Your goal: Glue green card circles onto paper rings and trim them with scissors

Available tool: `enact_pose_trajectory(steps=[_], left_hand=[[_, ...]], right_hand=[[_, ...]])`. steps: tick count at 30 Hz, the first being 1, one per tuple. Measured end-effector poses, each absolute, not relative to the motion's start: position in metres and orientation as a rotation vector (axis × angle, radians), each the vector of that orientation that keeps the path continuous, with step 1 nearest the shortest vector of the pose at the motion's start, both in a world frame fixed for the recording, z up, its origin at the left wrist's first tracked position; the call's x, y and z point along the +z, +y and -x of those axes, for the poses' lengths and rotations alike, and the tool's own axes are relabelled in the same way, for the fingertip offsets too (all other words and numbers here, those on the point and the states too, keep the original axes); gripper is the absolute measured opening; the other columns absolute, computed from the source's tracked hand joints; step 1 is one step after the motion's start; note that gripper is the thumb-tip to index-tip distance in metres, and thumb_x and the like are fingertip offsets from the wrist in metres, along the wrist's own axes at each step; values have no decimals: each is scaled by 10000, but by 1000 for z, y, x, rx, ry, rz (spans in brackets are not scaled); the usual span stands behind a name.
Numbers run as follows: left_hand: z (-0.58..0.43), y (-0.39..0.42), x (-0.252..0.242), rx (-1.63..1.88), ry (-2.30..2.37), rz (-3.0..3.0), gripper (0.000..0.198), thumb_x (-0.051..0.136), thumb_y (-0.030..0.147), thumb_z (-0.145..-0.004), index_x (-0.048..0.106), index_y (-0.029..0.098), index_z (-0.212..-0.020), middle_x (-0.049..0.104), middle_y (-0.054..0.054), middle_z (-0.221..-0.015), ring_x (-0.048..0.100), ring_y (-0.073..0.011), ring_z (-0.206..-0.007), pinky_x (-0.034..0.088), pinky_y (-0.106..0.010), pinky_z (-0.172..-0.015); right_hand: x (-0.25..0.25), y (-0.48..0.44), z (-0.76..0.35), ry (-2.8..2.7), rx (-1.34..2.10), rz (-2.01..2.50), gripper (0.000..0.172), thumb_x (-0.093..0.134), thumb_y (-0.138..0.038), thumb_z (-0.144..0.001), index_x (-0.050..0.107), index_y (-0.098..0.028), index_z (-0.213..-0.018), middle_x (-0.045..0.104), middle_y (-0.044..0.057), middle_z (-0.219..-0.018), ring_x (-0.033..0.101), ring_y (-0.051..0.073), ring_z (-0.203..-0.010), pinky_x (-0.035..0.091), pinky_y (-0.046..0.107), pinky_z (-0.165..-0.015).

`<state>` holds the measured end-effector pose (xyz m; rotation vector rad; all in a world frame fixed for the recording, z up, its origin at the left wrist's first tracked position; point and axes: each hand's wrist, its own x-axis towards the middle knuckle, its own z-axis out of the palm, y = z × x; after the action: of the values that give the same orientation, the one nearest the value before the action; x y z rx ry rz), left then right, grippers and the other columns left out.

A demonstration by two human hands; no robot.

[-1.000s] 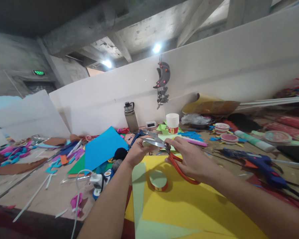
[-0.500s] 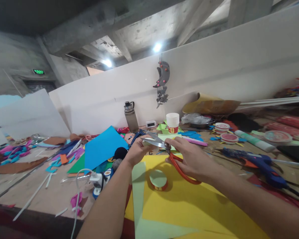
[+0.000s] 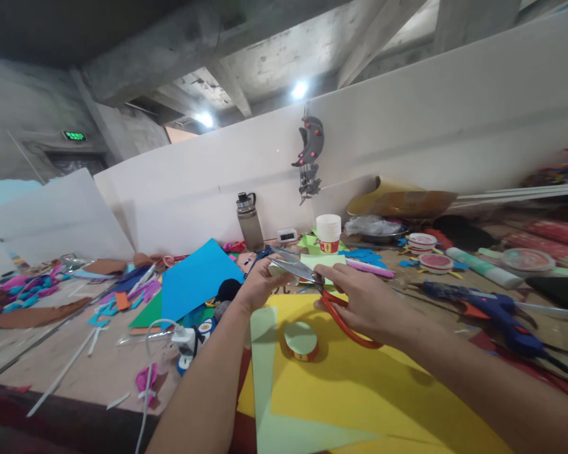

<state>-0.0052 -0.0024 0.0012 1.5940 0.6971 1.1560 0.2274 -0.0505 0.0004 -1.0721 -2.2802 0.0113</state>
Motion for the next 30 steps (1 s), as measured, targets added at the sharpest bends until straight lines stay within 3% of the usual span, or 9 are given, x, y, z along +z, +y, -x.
enact_pose_trajectory(steps=[7,11,15,19,25,30], left_hand=[[5,1,0,1265,727,-1507,420,876,278,-583,652,158,-918,682,-18,-815,614,-151,-748,463,-257,-708],[6,2,1,1294,724,-1502,370,873,276,-579,655,155,-853,643,15,-717,556,-112,-653,418,-227,-633],[3,-3,6,1320,690,-1450,340,872,276,-572,671,152,-816,648,6,-700,552,-114,-632,417,-242,-638],[-1,-8,10,1312,701,-1401,361,886,275,-541,674,151,-805,663,-7,-708,579,-130,-658,420,-245,-636],[-1,-7,7,1286,678,-1439,334,870,280,-593,671,153,-829,659,-5,-752,581,-130,-710,427,-241,-675],[2,-3,4,1300,670,-1506,282,851,278,-633,659,137,-783,603,8,-699,509,-93,-642,373,-211,-610]], right_hand=[[3,-51,-230,-2298,-50,1083,488,526,-445,-897,544,-186,-1310,683,123,-965,615,232,-734,467,344,-659],[5,-50,-229,-2261,43,1072,472,539,-432,-889,563,-175,-1284,705,114,-923,631,241,-744,477,344,-655],[3,-46,-227,-2099,275,1018,455,554,-437,-879,571,-180,-1254,708,117,-1055,656,267,-944,512,375,-799],[-2,-43,-226,-2056,278,974,526,570,-442,-868,500,-208,-1335,628,138,-1251,604,300,-1120,497,439,-909],[-4,-49,-225,-2182,202,1011,544,528,-468,-897,449,-218,-1374,621,120,-1100,627,260,-907,514,407,-800],[-1,-52,-224,-2231,91,1062,506,530,-467,-891,505,-193,-1316,603,127,-1058,614,268,-892,500,407,-791]])
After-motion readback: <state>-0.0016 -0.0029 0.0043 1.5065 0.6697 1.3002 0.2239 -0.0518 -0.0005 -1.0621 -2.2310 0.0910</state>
